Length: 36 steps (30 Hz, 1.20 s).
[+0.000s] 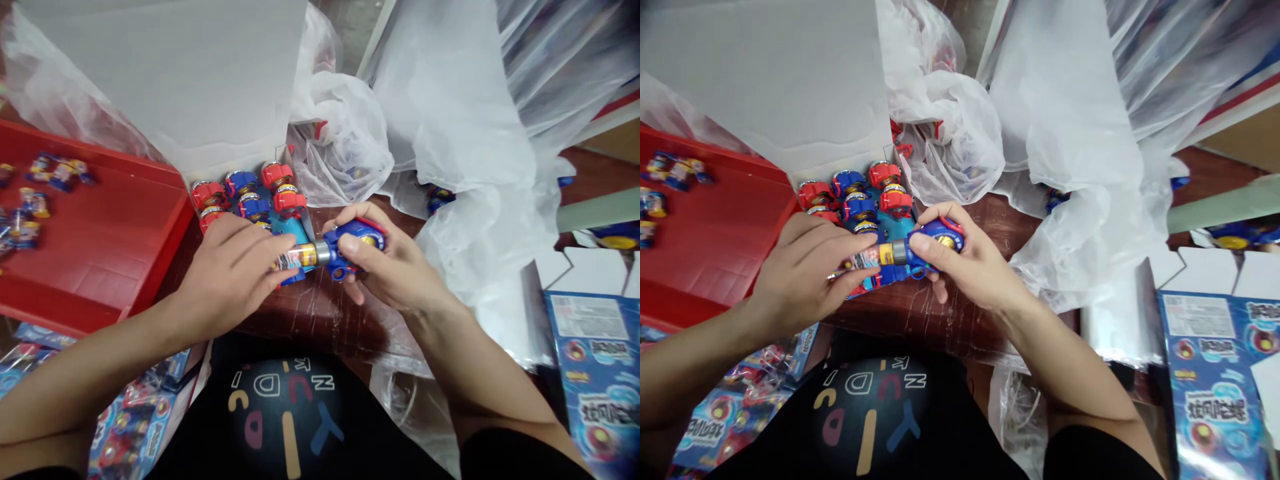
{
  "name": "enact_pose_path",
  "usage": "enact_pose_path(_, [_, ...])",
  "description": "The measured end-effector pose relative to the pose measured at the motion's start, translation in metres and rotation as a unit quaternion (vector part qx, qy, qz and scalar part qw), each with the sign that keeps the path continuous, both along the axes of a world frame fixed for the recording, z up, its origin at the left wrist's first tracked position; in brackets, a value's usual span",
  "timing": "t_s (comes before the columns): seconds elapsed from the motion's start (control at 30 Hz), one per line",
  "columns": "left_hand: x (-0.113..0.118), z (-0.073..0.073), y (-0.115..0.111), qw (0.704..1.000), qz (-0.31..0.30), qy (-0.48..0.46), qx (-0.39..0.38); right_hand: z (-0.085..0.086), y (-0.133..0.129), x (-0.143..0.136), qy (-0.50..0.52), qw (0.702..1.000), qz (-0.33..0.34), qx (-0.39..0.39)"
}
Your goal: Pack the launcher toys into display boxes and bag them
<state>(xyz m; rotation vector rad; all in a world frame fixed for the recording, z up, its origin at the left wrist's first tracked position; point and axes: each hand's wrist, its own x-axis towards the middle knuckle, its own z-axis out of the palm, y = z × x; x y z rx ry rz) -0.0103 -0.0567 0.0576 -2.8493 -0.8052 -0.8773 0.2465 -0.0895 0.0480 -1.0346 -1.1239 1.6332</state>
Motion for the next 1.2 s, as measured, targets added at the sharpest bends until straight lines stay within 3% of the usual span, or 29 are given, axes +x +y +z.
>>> enact_pose_path(0.07, [0.002, -0.003, -0.003, 0.995, 0.009, -0.015, 0.096, 0.004, 0.004, 0.003, 0.007, 0.999, -0.002, -0.045])
enact_pose_path(0.13, [0.001, -0.007, -0.005, 0.993, 0.030, -0.004, 0.115, 0.005, 0.011, 0.008, 0.005, 0.999, -0.030, -0.043])
enact_pose_path(0.2, [-0.001, -0.010, -0.007, 0.997, 0.050, 0.015, 0.065, 0.004, 0.021, 0.016, -0.010, 0.991, -0.127, 0.030])
enact_pose_path(0.27, [-0.002, -0.017, -0.012, 0.998, 0.047, 0.050, 0.006, 0.001, 0.031, 0.025, -0.066, 0.960, -0.231, 0.144])
enact_pose_path(0.3, [-0.002, -0.022, -0.016, 0.997, 0.037, 0.069, -0.012, 0.000, 0.035, 0.029, -0.116, 0.942, -0.242, 0.200])
enact_pose_path(0.33, [-0.001, -0.027, -0.020, 0.995, 0.029, 0.089, -0.018, -0.002, 0.037, 0.032, -0.176, 0.926, -0.216, 0.254])
enact_pose_path(0.4, [0.001, -0.038, -0.029, 0.993, 0.043, 0.108, -0.012, -0.007, 0.040, 0.034, -0.299, 0.888, -0.084, 0.339])
enact_pose_path(0.47, [0.003, -0.046, -0.036, 0.992, 0.079, 0.099, -0.004, -0.012, 0.042, 0.032, -0.384, 0.842, 0.019, 0.378])
enact_pose_path(0.63, [0.006, -0.046, -0.038, 0.992, 0.092, 0.091, 0.005, -0.030, 0.054, 0.023, -0.486, 0.785, 0.065, 0.379])
enact_pose_path(0.83, [0.006, -0.047, -0.031, 0.988, 0.083, 0.121, -0.047, -0.040, 0.076, -0.001, -0.532, 0.695, 0.195, 0.442])
enact_pose_path(0.93, [0.004, -0.046, -0.033, 0.989, 0.081, 0.111, -0.053, -0.040, 0.084, -0.015, -0.573, 0.658, 0.205, 0.442])
enact_pose_path(1.07, [-0.013, -0.033, -0.037, 0.987, 0.077, 0.051, -0.131, -0.045, 0.084, -0.020, -0.613, 0.636, 0.167, 0.437])
enact_pose_path(1.13, [-0.031, -0.027, -0.029, 0.985, 0.121, -0.007, -0.124, -0.049, 0.083, -0.020, -0.629, 0.625, 0.142, 0.439])
enact_pose_path(1.2, [-0.058, -0.027, -0.008, 0.971, 0.215, -0.059, -0.086, -0.053, 0.084, -0.020, -0.643, 0.612, 0.132, 0.441])
